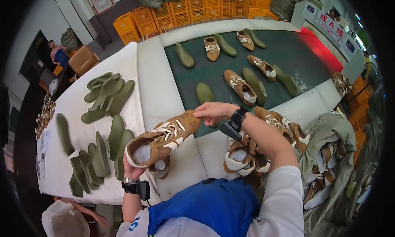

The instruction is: Picking shoes from bags and placing them on a conveyor belt along with corresponding shoe lasts.

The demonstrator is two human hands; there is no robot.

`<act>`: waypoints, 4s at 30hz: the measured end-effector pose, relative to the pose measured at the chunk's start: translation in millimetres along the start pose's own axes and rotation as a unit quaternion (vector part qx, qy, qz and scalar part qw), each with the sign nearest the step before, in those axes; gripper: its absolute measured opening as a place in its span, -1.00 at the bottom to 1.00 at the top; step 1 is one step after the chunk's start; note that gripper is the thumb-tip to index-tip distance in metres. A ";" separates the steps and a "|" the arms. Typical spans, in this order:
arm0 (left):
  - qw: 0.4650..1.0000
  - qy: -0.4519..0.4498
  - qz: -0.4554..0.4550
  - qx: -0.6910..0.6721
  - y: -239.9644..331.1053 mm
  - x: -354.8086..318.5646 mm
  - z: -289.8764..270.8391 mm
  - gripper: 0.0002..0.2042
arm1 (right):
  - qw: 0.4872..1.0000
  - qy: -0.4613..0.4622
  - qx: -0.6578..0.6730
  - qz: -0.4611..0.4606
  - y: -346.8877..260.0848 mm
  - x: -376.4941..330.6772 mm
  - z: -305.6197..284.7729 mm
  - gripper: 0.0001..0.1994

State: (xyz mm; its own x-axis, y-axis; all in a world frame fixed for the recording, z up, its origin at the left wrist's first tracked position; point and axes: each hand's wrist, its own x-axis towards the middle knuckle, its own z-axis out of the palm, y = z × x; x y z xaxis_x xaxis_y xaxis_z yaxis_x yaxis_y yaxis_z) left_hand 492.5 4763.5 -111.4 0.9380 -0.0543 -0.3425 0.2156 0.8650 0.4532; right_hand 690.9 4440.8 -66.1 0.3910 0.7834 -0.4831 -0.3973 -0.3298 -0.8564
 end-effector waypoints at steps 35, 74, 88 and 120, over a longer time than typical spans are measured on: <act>0.668 0.146 0.133 0.717 -10.0 43.7 0.2 -0.70 | 0.942 0.030 -0.328 -0.071 4.4 167.9 -53.5 -0.39; 0.898 -0.141 -0.063 0.411 -147.8 67.0 73.0 -0.37 | 0.766 0.391 -0.476 -0.184 99.2 -81.5 150.7 -0.77; 0.863 0.192 0.049 0.464 -61.6 -23.0 -69.5 -0.70 | 0.779 0.392 -0.485 -0.062 60.1 103.9 -37.5 -0.77; 0.349 -0.410 0.245 0.806 -290.6 81.8 72.2 -0.07 | 0.556 0.686 -0.468 0.037 223.7 -268.5 49.5 -0.44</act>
State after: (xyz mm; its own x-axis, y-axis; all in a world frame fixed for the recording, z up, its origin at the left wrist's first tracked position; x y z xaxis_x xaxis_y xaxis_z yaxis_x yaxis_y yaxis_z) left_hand 526.2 4471.7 -211.7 0.5886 -0.7939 0.1523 -0.7733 -0.4981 0.3923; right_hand 455.9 4182.7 -119.0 0.9227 -0.1777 0.3421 -0.0996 -0.9672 -0.2336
